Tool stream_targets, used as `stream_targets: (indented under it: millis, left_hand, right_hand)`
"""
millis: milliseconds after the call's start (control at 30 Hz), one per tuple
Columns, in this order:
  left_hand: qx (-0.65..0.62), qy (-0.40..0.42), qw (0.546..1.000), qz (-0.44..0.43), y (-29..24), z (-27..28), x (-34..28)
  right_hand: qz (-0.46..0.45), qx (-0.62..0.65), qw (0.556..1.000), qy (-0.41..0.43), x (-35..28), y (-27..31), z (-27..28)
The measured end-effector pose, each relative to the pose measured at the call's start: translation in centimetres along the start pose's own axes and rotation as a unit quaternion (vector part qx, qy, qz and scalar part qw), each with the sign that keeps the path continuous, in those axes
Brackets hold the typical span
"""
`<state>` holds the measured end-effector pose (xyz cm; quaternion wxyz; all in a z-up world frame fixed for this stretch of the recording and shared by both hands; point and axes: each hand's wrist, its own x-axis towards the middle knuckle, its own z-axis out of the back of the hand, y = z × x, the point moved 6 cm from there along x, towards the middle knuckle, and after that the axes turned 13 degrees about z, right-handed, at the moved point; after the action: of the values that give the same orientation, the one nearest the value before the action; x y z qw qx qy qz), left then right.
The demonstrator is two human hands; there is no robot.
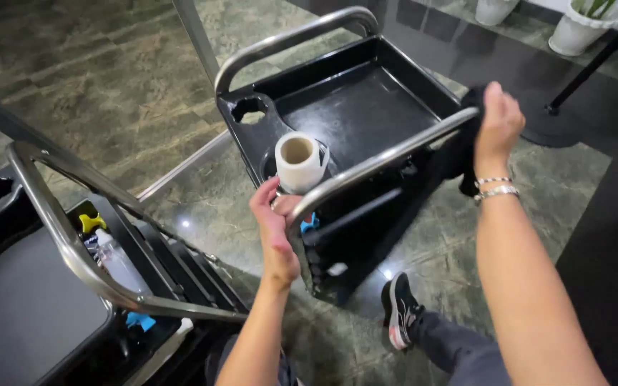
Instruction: The person wipes the metal handles and black trays of two service carts with a black cloth. They then pick up a black spray bottle, wipe it with the cloth, and place it back on the cart. Finally, they wipe the top tray of the second cart.
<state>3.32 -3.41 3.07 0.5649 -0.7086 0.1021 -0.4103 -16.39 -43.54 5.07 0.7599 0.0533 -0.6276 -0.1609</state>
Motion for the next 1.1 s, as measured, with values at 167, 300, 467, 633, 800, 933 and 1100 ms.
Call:
stream_targets:
  millis: [167,300,467,633,800,933,1100]
  left_hand:
    - [-0.007,-0.039,0.999,-0.011,0.3,-0.6,-0.2]
    - [0.01,-0.032,0.999,-0.031,0.1,-0.9,-0.4]
    - [0.006,-0.029,0.999,-0.028,-1.5,-1.2,0.1]
    - [-0.021,-0.013,0.999,-0.025,-2.3,-1.4,0.2]
    - [-0.005,-0.019,1.0,0.0,-2.7,-1.1,0.1]
    - [0.05,-0.038,0.998,-0.014,2.9,0.5,-0.2]
    - [0.071,-0.056,0.996,-0.017,1.1,0.0,0.5]
  right_hand:
    - [-0.082,-0.007,0.996,-0.018,-1.4,-2.0,-0.3]
    - [0.055,0.004,0.998,-0.027,0.0,3.0,-0.2]
    - [0.17,-0.083,0.982,0.013,-1.2,9.8,-3.5]
    - [0.208,-0.07,0.975,0.035,-1.4,21.3,-5.4]
    - [0.267,-0.016,0.963,0.022,-1.3,30.7,-5.2]
    - [0.337,-0.003,0.942,0.009,-1.0,34.9,-4.6]
    - [0.343,0.014,0.939,0.003,-0.2,28.2,-4.5]
